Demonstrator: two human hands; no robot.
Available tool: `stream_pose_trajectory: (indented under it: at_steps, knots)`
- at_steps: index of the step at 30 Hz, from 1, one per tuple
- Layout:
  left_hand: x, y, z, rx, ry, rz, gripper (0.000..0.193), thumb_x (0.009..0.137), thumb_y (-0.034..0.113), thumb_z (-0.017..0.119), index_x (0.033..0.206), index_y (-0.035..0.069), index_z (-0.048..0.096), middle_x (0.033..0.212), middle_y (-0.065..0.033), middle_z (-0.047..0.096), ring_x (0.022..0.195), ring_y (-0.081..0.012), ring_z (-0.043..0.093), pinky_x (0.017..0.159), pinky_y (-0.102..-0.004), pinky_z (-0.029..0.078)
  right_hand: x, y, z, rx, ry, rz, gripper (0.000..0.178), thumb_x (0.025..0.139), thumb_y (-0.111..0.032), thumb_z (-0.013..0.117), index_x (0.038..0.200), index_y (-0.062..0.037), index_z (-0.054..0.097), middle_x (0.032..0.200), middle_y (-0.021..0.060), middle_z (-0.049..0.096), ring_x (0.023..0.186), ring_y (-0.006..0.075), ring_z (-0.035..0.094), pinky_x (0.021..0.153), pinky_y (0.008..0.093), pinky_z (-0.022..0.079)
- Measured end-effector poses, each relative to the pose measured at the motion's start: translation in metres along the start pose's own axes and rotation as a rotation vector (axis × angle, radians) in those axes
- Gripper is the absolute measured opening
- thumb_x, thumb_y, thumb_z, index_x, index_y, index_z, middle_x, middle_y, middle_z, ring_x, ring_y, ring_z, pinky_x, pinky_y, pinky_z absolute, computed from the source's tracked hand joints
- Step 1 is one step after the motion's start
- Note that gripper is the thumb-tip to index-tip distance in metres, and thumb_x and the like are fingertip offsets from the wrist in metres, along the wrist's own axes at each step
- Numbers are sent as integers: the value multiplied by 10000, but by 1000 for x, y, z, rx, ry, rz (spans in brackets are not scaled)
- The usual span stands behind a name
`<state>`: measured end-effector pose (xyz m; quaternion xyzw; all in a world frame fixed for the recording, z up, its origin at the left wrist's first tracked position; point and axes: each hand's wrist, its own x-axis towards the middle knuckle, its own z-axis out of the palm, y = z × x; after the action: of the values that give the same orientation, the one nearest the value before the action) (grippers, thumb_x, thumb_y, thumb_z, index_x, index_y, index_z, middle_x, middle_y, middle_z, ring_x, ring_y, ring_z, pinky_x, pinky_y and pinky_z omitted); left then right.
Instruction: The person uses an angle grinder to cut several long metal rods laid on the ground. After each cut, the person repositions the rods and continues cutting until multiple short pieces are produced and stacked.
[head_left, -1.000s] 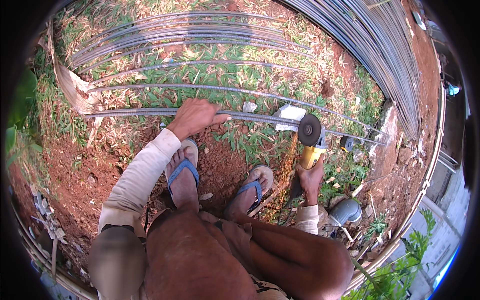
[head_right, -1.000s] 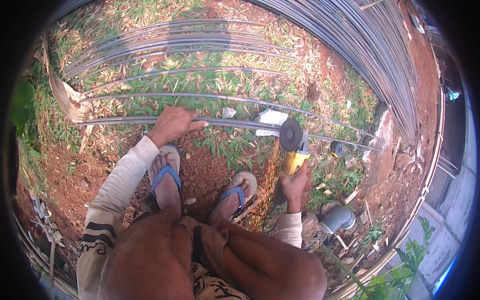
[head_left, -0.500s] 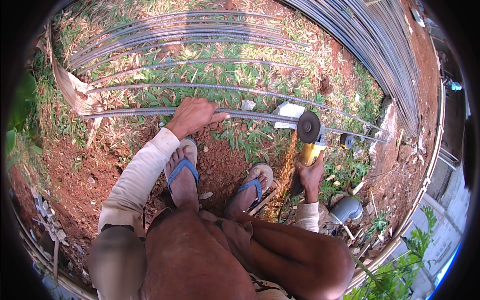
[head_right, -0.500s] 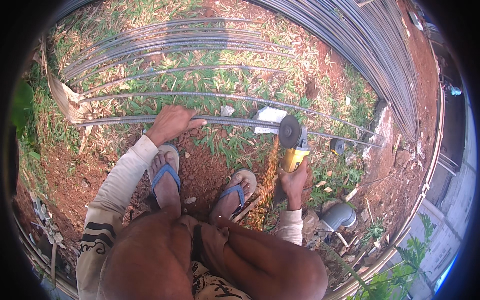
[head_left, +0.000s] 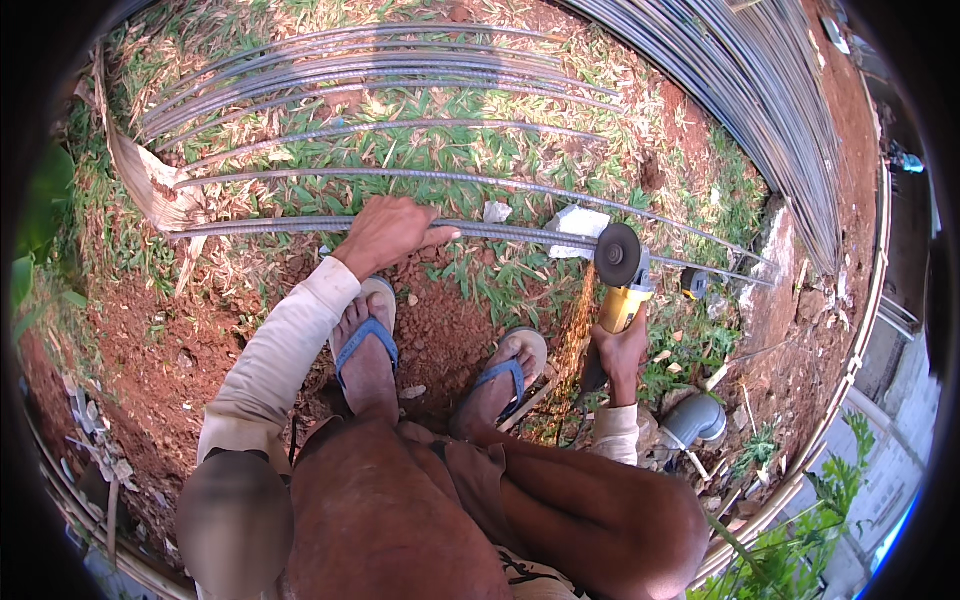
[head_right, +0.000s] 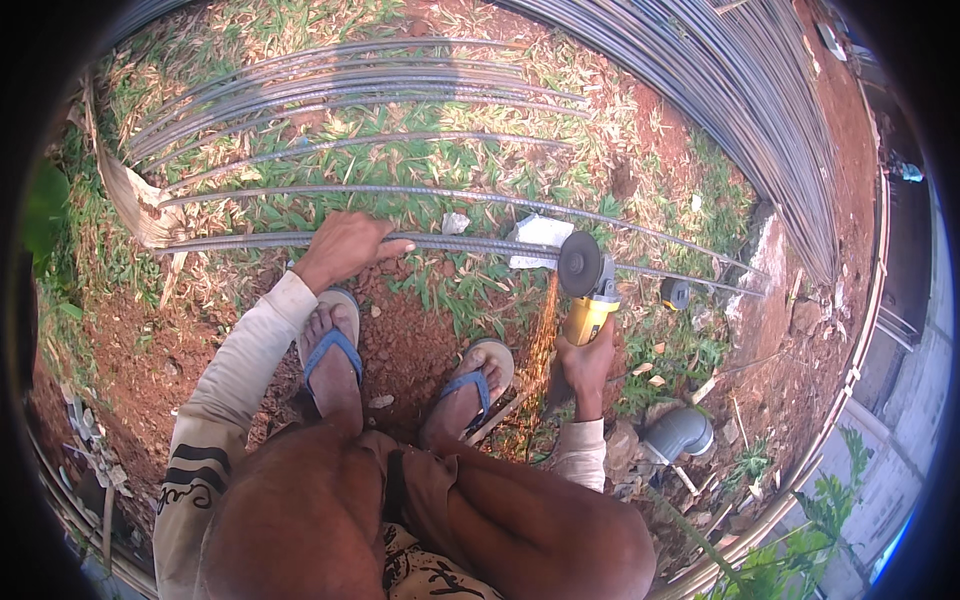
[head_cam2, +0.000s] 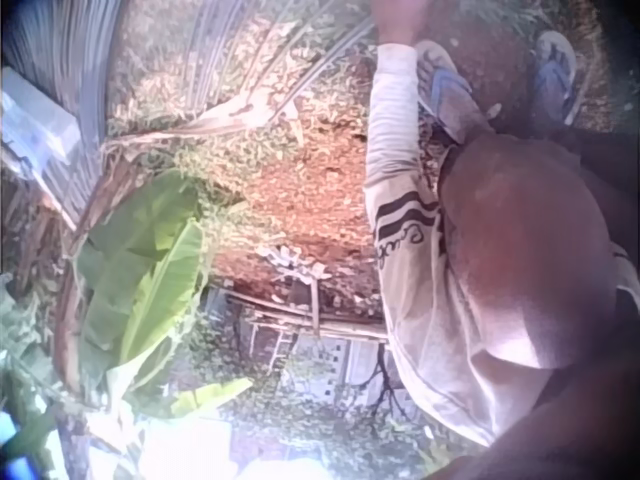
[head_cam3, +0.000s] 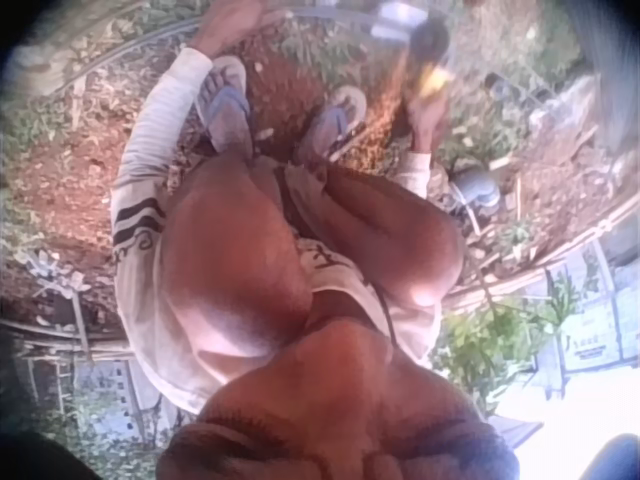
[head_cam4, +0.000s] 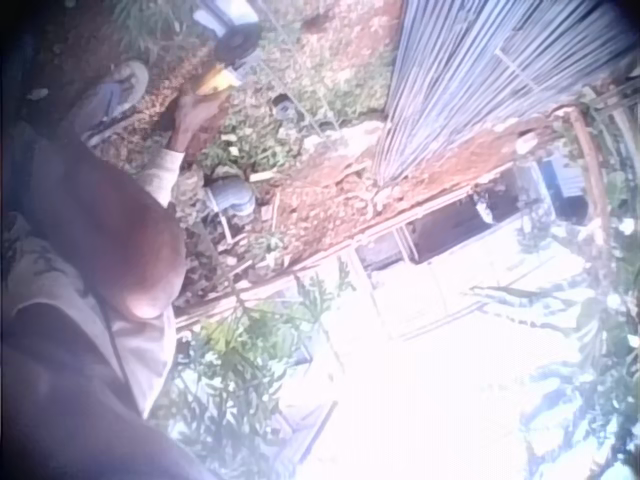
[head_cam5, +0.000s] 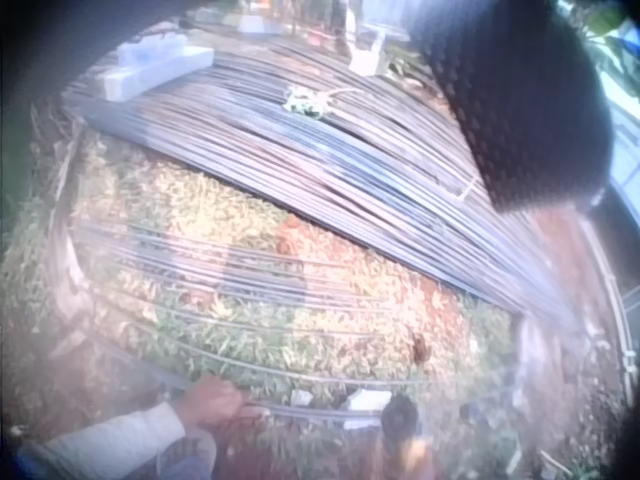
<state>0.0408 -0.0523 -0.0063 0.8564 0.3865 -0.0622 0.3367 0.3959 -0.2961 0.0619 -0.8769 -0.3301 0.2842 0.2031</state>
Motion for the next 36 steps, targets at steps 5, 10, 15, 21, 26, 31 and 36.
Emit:
stream_pose_trajectory:
  at_steps: [5,10,15,21,26,31,36]
  knots:
    - [1,0,1,8,-12,-7,699,1052,693,558,938,38,775,739,-217,709,763,-437,727,705,-581,545,-15,2,-5,-58,12,-128,611,765,-83,802,1318,-15,550,1073,157,753,921,272,749,854,417,595]
    - [1,0,3,9,14,7,692,1049,688,567,933,37,774,732,-214,705,750,-438,722,702,-580,545,-9,-1,-2,-61,21,-68,615,766,-74,801,1324,-19,548,1064,152,760,928,255,751,852,403,595]
    - [0,-1,3,8,24,14,684,1053,682,565,941,41,775,728,-211,703,748,-439,720,704,-580,546,0,-5,-2,35,-32,1,618,770,-77,801,1329,-14,546,1062,138,770,937,246,755,859,391,597]
    - [0,-1,4,23,28,9,679,1041,685,579,942,47,789,736,-211,726,765,-430,748,699,-577,557,-14,2,-4,1,1,-131,600,768,-76,797,1316,-19,559,1078,138,774,941,252,754,866,398,599]
    - [1,0,4,29,29,7,676,1042,687,577,954,52,791,735,-206,727,764,-426,749,698,-580,557,-9,3,-2,-84,28,-70,607,768,-107,800,1314,-7,555,1056,154,762,915,274,749,862,409,596]
    - [1,-1,2,15,4,1,690,1046,694,568,959,46,789,730,-206,718,758,-428,741,703,-581,553,0,0,2,-10,31,-21,643,735,-138,827,1316,-6,588,1030,142,740,897,266,720,858,412,585]
    - [0,-1,4,20,17,-2,698,1048,698,568,960,41,787,718,-214,700,740,-431,724,706,-581,547,1,2,2,-8,11,-50,602,766,-110,806,1305,-13,557,1046,146,763,896,265,754,863,411,600]
